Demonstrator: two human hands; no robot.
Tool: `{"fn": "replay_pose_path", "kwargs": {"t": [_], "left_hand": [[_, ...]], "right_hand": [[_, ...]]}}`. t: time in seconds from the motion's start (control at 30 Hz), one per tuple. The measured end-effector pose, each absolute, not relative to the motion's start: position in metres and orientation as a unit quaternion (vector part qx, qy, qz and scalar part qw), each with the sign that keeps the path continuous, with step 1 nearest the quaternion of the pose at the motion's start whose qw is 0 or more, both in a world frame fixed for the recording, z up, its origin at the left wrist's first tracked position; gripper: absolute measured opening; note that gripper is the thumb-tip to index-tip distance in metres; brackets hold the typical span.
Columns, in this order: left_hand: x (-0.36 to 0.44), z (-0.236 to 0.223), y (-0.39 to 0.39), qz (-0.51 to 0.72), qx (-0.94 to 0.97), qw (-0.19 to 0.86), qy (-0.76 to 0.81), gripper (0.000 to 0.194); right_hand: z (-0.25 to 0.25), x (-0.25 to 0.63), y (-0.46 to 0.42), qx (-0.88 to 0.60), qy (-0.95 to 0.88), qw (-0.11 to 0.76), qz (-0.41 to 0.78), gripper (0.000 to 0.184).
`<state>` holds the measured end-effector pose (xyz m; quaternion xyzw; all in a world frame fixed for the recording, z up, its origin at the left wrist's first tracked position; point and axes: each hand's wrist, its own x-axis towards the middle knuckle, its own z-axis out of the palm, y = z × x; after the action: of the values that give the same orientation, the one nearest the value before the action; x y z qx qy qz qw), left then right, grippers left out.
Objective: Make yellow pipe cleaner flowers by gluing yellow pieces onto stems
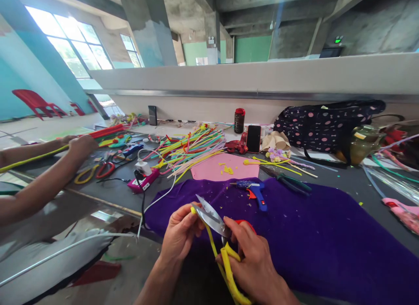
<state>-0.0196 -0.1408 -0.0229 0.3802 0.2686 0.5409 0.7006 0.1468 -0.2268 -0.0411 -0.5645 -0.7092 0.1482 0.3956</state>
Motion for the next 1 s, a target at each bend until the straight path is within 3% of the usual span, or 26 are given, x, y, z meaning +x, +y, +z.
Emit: {"fn": "replay_pose_path", "kwargs": {"t": [0.33,0.53,1.0], "left_hand": [[-0.019,-0.021,-0.139,0.507,0.313,0.769,0.231,0.024],[-0.018,-0.022,-0.138,0.514,0.298,0.77,0.233,0.015],[-0.015,-0.03,-0.138,0.532,0.267,0.774,0.215,0.025]], "right_hand": [[-0.037,0.143,-0.228,-0.567,-0.694,0.389,0.213,0.063],[-0.042,0.142,-0.228,-0.564,-0.701,0.392,0.193,0.062],[-0.042,0.137,-0.225,-0.552,-0.742,0.374,0.068,0.057]]}}
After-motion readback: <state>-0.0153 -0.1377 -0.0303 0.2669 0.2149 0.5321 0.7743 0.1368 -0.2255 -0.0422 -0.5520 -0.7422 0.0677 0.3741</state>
